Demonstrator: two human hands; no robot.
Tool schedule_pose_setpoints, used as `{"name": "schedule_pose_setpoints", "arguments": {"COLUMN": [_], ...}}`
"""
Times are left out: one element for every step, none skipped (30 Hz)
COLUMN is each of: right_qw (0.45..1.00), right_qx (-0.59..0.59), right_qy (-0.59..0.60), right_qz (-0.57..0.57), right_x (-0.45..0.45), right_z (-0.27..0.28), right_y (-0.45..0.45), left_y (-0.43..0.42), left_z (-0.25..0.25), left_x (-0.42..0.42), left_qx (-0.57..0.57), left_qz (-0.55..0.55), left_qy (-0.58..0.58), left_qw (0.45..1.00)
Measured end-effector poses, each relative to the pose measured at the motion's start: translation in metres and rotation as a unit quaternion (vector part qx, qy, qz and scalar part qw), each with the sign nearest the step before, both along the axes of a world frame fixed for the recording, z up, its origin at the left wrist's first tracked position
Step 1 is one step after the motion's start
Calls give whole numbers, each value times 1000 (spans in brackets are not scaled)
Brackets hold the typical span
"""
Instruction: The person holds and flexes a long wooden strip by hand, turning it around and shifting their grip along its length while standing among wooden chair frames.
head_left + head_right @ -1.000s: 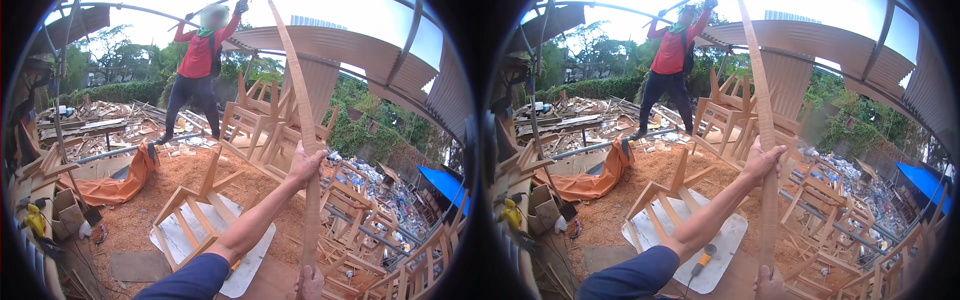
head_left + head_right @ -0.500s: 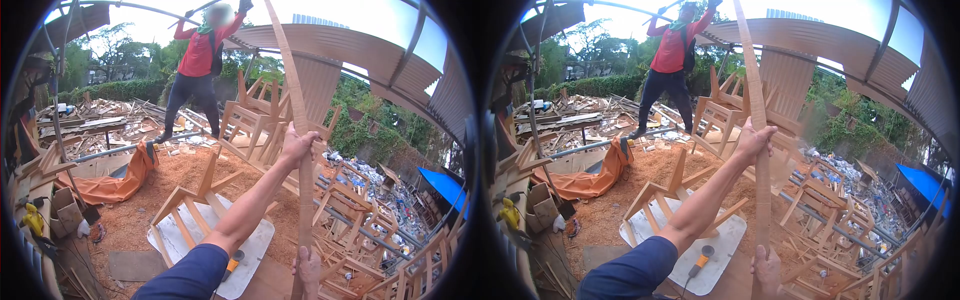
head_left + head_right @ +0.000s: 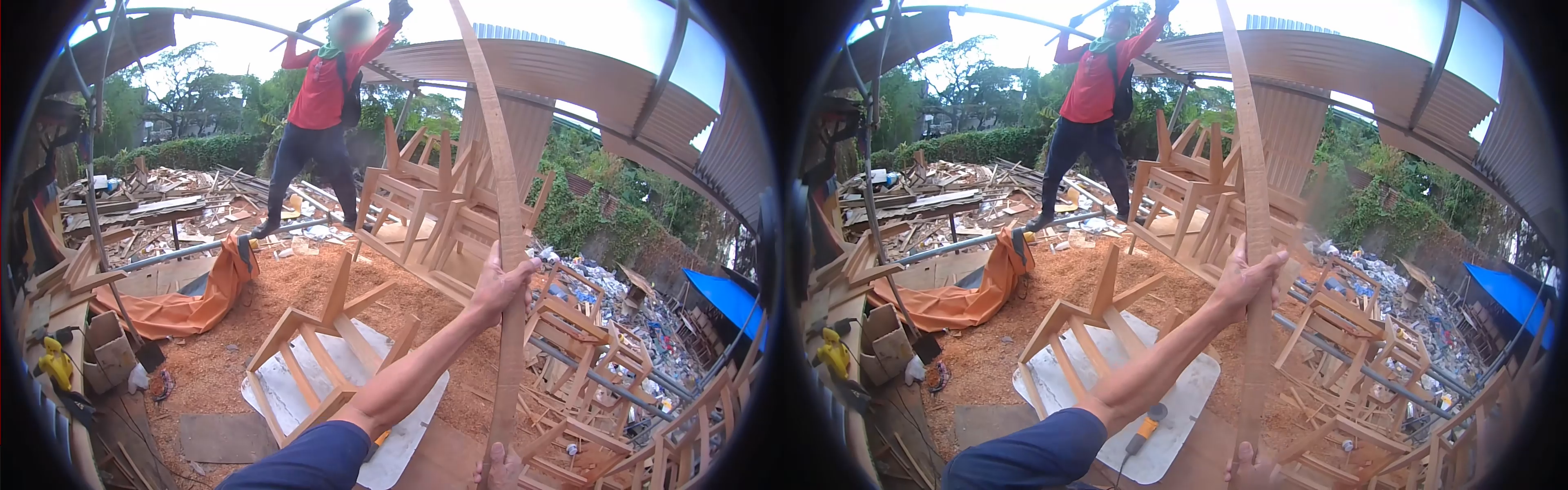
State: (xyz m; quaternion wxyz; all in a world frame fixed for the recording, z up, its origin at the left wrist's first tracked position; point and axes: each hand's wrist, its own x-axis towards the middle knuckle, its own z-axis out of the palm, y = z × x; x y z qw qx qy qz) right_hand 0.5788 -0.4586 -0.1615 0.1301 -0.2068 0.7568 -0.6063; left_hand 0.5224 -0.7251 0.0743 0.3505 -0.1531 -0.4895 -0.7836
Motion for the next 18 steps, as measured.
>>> {"name": "schedule_pose_setpoints", "arguments": {"right_qw": [1000, 999, 998, 996, 993, 992, 991, 992, 992, 992, 993, 993, 994, 994, 995, 995, 993, 992], "right_qx": [-11, 1, 12, 24, 37, 36, 34, 28, 24, 17, 10, 4, -3, -7, -11, -7, -10, -13], "right_qy": [-15, -39, -63, -87, -112, -124, -126, -124, -121, -119, -114, -108, -100, -98, -92, -96, -110, -123], "right_qz": [10, 7, 6, 4, 2, 6, 14, 21, 29, 33, 39, 45, 50, 48, 45, 27, 29, 30], "right_x": [4, 5, 5, 6, 8, 9, 12, 15, 18, 21, 24, 27, 30, 31, 33, 34, 34, 33], "right_z": [-2, -8, -15, -26, -40, -49, -56, -61, -66, -69, -72, -75, -77, -82, -87, -96, -102, -108], "right_y": [3, 6, 8, 14, 21, 29, 34, 40, 45, 49, 53, 57, 60, 63, 66, 68, 71, 73], "left_y": [3, 6, 8, 14, 23, 30, 32, 35, 38, 44, 48, 52, 57, 60, 63, 65, 68, 69], "left_z": [-12, -27, -40, -46, -50, -55, -62, -70, -76, -80, -83, -85, -88, -91, -94, -96, -97, -98], "left_x": [-4, -10, -14, -6, 6, 14, 15, 14, 14, 16, 20, 22, 23, 23, 24, 23, 22, 21], "left_qx": [12, 24, 35, 54, 74, 93, 90, 87, 84, 90, 95, 100, 105, 110, 115, 116, 116, 116], "left_qz": [-16, -32, -46, -90, -135, -180, -180, -181, -184, -176, -167, -158, -161, -164, -166, -168, -169, -171], "left_qy": [7, 14, 21, 12, 4, -4, -19, -34, -49, -61, -71, -81, -86, -91, -96, -96, -95, -93], "left_qw": [1000, 999, 998, 994, 988, 979, 979, 979, 978, 978, 979, 979, 978, 976, 975, 974, 974, 974]}}
